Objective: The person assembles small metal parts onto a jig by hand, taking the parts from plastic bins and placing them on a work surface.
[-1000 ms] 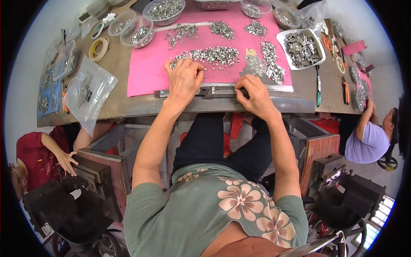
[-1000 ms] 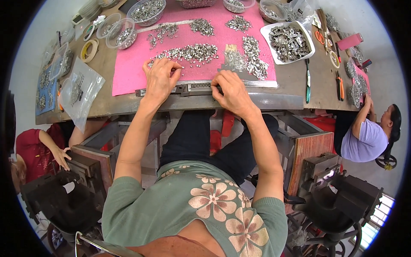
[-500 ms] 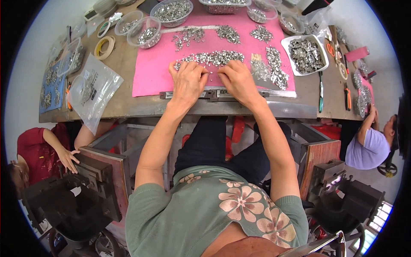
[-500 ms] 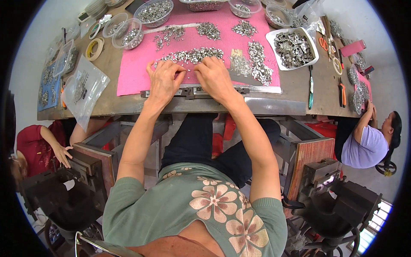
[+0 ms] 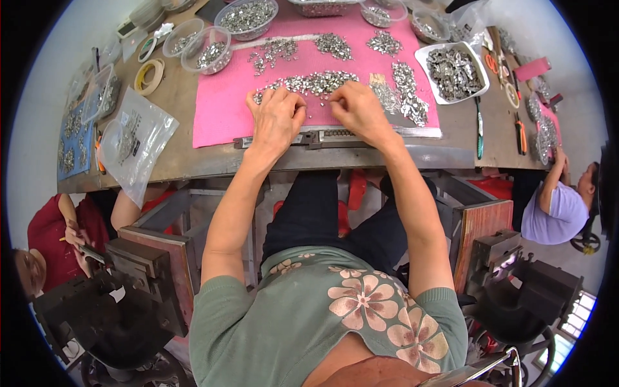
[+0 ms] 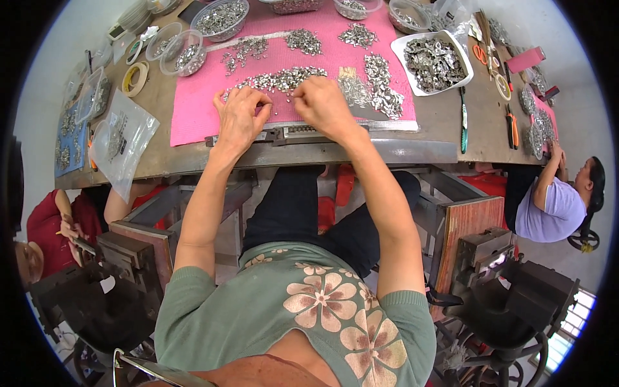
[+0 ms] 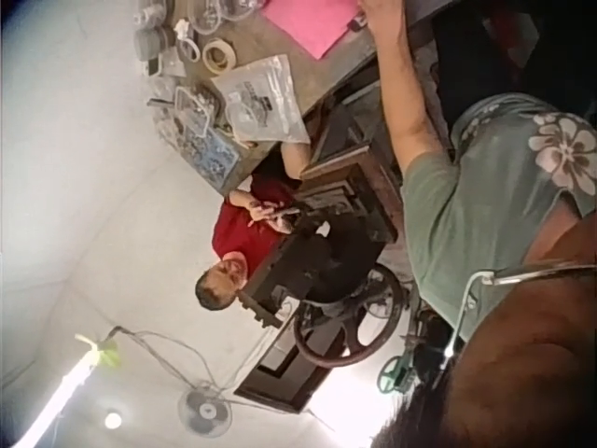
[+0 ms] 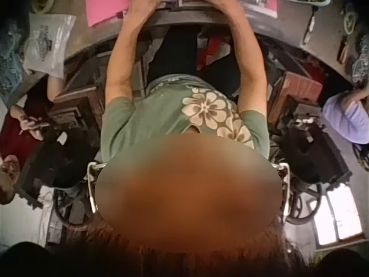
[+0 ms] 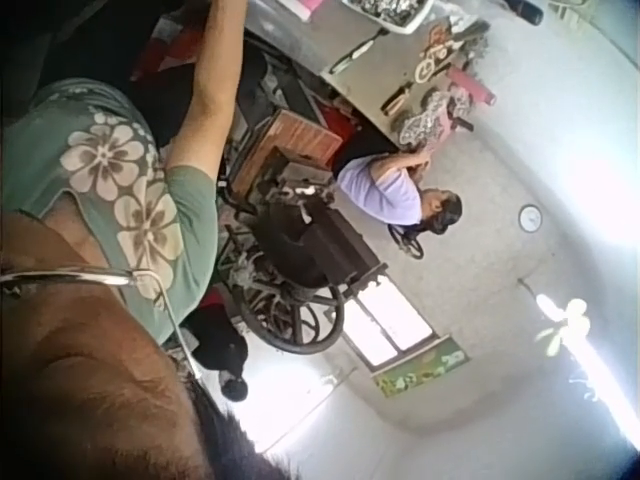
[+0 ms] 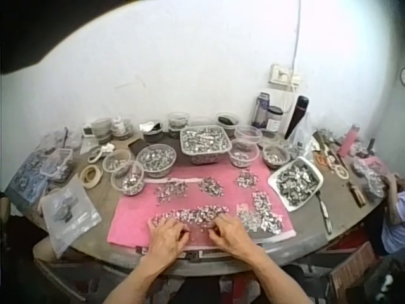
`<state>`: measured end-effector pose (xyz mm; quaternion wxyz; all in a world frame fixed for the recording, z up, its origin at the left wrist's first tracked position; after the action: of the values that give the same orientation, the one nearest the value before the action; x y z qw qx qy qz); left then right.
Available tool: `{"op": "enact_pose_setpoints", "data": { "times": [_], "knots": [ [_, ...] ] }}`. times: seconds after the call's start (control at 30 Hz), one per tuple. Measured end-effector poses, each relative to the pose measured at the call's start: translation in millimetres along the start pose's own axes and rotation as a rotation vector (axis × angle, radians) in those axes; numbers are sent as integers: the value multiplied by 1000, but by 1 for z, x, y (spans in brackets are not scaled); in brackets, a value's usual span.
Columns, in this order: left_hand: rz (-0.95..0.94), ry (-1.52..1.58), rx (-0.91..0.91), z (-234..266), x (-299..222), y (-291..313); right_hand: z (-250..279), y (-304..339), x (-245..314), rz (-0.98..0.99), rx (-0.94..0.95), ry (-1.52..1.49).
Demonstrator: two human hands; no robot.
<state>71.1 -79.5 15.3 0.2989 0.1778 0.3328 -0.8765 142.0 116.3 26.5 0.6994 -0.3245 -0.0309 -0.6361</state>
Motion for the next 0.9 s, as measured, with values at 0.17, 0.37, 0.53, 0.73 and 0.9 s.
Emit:
{"op": "enact_pose_setpoints", "data": {
  "times": [0.17,0.37,0.53,0.73,0.9],
  "knots": [
    [-56,140,14,-8,-34,5,40,47,-14,-188,45,-176],
    [-151,241,88,-34,-64,9,44,70,-4,35,5,9],
    [-143,198,110,-39,-66,11,42,72,-2,77,-13,73],
    [-109,293,22,-20,-56,19,48,85,-9,18,-16,-32],
    [3,112,-39,8,-38,48,52,109,-6,-95,-156,87]
  ]
}}
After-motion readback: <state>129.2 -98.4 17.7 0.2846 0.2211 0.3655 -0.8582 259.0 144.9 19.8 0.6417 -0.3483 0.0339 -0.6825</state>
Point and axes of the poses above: each hand's wrist, its own y-axis away from the middle knuckle, its own z-axis out of the back of the hand, x = y × z, the point moved 1 cm from there along -y, towards the middle knuckle, and after that the axes turned 10 degrees about y, right-handed, at the moved point
